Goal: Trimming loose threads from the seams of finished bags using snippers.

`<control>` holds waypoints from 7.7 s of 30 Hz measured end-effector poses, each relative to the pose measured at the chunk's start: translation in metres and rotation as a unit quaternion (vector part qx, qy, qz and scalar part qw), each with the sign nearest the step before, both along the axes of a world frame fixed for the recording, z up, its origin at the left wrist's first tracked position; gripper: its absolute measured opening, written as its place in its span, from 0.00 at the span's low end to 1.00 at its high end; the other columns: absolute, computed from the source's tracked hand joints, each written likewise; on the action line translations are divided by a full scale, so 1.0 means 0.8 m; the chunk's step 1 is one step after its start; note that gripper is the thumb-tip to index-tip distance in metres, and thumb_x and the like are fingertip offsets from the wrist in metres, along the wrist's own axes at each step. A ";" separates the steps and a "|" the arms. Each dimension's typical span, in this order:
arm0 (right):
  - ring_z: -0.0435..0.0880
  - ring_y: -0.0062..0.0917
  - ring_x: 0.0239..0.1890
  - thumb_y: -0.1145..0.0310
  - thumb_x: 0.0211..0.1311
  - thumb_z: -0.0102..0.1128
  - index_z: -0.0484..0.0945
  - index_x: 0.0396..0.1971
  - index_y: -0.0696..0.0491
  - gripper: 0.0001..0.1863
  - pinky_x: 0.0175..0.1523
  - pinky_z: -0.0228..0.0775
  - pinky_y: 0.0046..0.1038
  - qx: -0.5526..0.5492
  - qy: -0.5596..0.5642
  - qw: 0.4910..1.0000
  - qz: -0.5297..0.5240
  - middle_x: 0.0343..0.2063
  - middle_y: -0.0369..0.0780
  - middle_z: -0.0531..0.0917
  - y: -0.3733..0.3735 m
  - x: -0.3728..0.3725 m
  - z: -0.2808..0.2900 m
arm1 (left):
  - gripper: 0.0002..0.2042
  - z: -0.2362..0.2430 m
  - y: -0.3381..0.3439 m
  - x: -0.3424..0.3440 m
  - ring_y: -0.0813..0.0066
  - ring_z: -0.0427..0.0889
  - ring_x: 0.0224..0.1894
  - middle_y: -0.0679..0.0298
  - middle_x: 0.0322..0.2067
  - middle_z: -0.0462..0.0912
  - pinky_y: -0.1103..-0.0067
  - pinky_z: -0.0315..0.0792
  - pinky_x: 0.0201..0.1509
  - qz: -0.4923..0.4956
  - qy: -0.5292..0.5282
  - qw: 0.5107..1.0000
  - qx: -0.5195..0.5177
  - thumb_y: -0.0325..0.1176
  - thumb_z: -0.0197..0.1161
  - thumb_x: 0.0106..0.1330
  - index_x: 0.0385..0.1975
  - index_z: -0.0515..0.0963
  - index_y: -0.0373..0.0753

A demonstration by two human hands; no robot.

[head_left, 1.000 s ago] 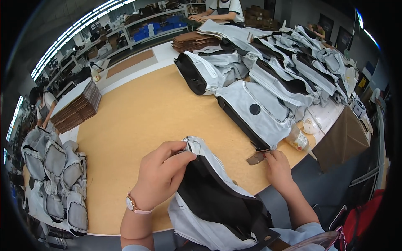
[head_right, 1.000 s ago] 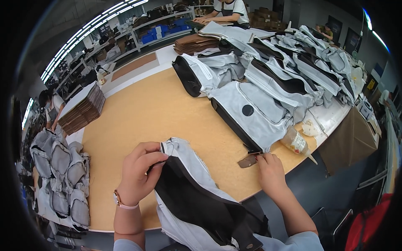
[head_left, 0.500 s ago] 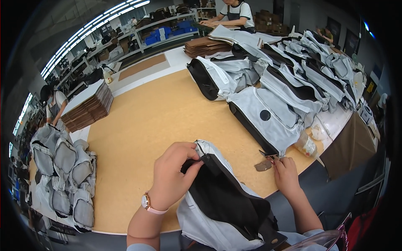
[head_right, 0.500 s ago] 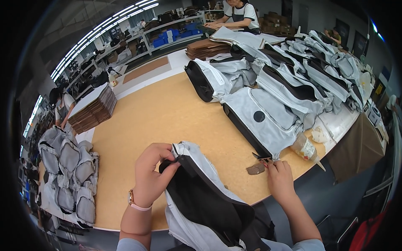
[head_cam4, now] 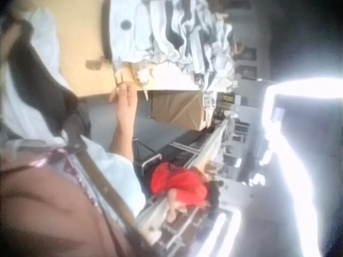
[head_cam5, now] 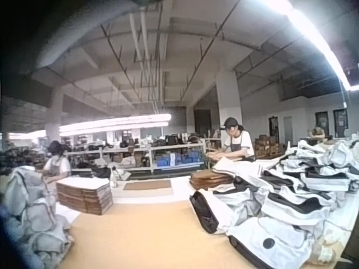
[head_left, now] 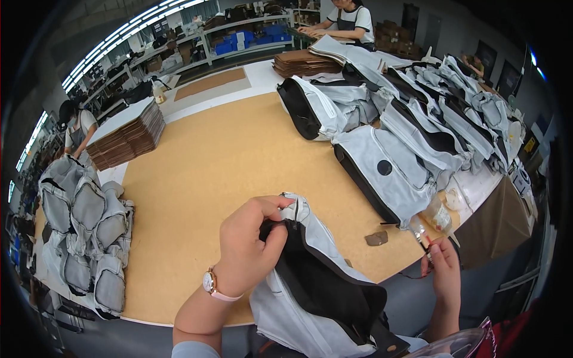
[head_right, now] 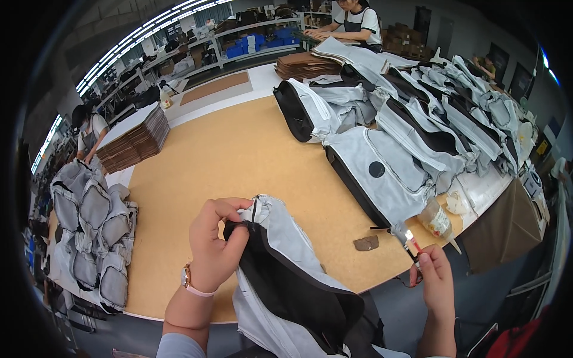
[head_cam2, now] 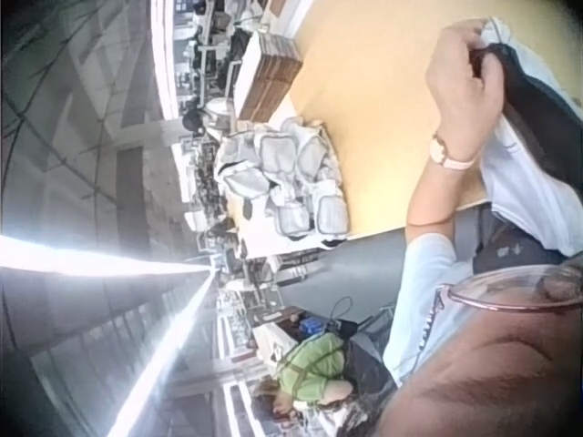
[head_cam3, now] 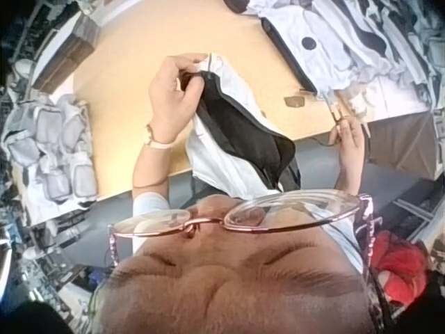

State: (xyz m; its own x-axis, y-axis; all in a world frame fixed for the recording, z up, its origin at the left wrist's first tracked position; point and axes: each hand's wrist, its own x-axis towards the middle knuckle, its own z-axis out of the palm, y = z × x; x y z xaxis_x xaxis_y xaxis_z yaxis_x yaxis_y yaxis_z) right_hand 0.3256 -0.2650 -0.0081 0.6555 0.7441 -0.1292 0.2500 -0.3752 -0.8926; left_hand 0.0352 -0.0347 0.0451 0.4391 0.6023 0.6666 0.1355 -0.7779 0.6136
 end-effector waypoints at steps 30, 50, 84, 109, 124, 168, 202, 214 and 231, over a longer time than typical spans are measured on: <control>0.80 0.33 0.22 0.68 0.54 0.68 0.76 0.34 0.62 0.14 0.25 0.69 0.29 0.232 -0.285 0.909 0.198 0.24 0.46 0.80 0.156 -0.129 0.055 | 0.12 -0.013 -0.006 0.010 0.79 0.75 0.41 0.57 0.44 0.77 0.82 0.70 0.47 -0.090 0.013 0.983 -0.159 0.16 0.60 0.56 0.37 0.69 0.34; 0.77 0.33 0.15 0.62 0.58 0.66 0.77 0.25 0.58 0.14 0.21 0.65 0.30 0.209 -0.223 0.928 0.214 0.14 0.42 0.76 0.150 -0.130 0.053 | 0.13 -0.019 -0.012 0.008 0.78 0.75 0.40 0.59 0.40 0.79 0.81 0.70 0.45 -0.055 0.022 0.991 -0.118 0.18 0.62 0.56 0.40 0.69 0.35; 0.79 0.37 0.19 0.62 0.56 0.68 0.74 0.33 0.58 0.16 0.24 0.67 0.31 0.197 -0.251 0.924 0.210 0.17 0.43 0.78 0.115 -0.132 0.049 | 0.14 0.013 -0.011 -0.006 0.69 0.76 0.30 0.59 0.32 0.73 0.79 0.71 0.32 -0.056 0.214 0.971 0.091 0.13 0.61 0.48 0.34 0.75 0.37; 0.79 0.33 0.19 0.63 0.57 0.66 0.73 0.33 0.58 0.15 0.23 0.68 0.30 0.269 -0.261 0.897 0.236 0.21 0.40 0.78 0.134 -0.134 0.027 | 0.17 -0.018 0.000 0.010 0.68 0.77 0.25 0.59 0.29 0.78 0.78 0.69 0.25 -0.095 0.067 0.986 0.117 0.17 0.67 0.43 0.34 0.76 0.39; 0.69 0.22 0.16 0.54 0.56 0.64 0.73 0.32 0.57 0.19 0.22 0.58 0.24 0.286 -0.428 0.833 0.202 0.18 0.34 0.68 0.138 -0.137 0.008 | 0.17 -0.028 -0.001 0.013 0.69 0.76 0.23 0.61 0.26 0.76 0.79 0.69 0.24 -0.091 0.034 0.986 0.138 0.18 0.66 0.39 0.32 0.76 0.41; 0.74 0.24 0.17 0.59 0.53 0.69 0.74 0.30 0.56 0.16 0.22 0.61 0.26 0.320 -0.343 0.859 0.207 0.17 0.34 0.73 0.129 -0.143 0.010 | 0.17 -0.024 -0.010 0.010 0.67 0.79 0.27 0.60 0.26 0.75 0.74 0.80 0.31 -0.079 0.047 0.984 0.154 0.17 0.66 0.39 0.31 0.75 0.40; 0.71 0.23 0.16 0.57 0.57 0.65 0.75 0.31 0.57 0.17 0.23 0.59 0.25 0.339 -0.370 0.840 0.208 0.17 0.33 0.72 0.124 -0.144 -0.001 | 0.15 -0.024 -0.017 0.014 0.69 0.78 0.25 0.64 0.25 0.74 0.73 0.83 0.31 -0.100 0.035 0.978 0.181 0.19 0.70 0.37 0.26 0.76 0.40; 0.74 0.31 0.16 0.61 0.61 0.61 0.72 0.27 0.54 0.13 0.22 0.61 0.30 0.310 -0.247 0.875 0.278 0.15 0.37 0.72 0.123 -0.143 0.004 | 0.15 -0.022 -0.023 0.011 0.66 0.82 0.28 0.66 0.25 0.76 0.76 0.79 0.30 -0.079 0.059 0.972 0.215 0.20 0.71 0.36 0.25 0.76 0.40; 0.77 0.36 0.19 0.62 0.68 0.54 0.74 0.31 0.55 0.11 0.24 0.65 0.32 0.212 0.046 0.906 0.363 0.18 0.41 0.75 0.112 -0.132 0.025 | 0.16 -0.024 -0.023 0.010 0.64 0.85 0.31 0.65 0.26 0.76 0.77 0.77 0.28 -0.074 0.051 0.968 0.235 0.21 0.72 0.36 0.25 0.74 0.41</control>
State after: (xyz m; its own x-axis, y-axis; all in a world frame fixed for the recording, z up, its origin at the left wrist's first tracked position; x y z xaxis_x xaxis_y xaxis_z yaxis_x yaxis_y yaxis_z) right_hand 0.2197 -0.1755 0.0122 -0.0256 0.9706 0.2395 0.2111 0.2394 -0.9477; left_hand 0.0431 -0.0535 0.0258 0.5758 0.1691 0.7999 0.0431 -0.9833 0.1769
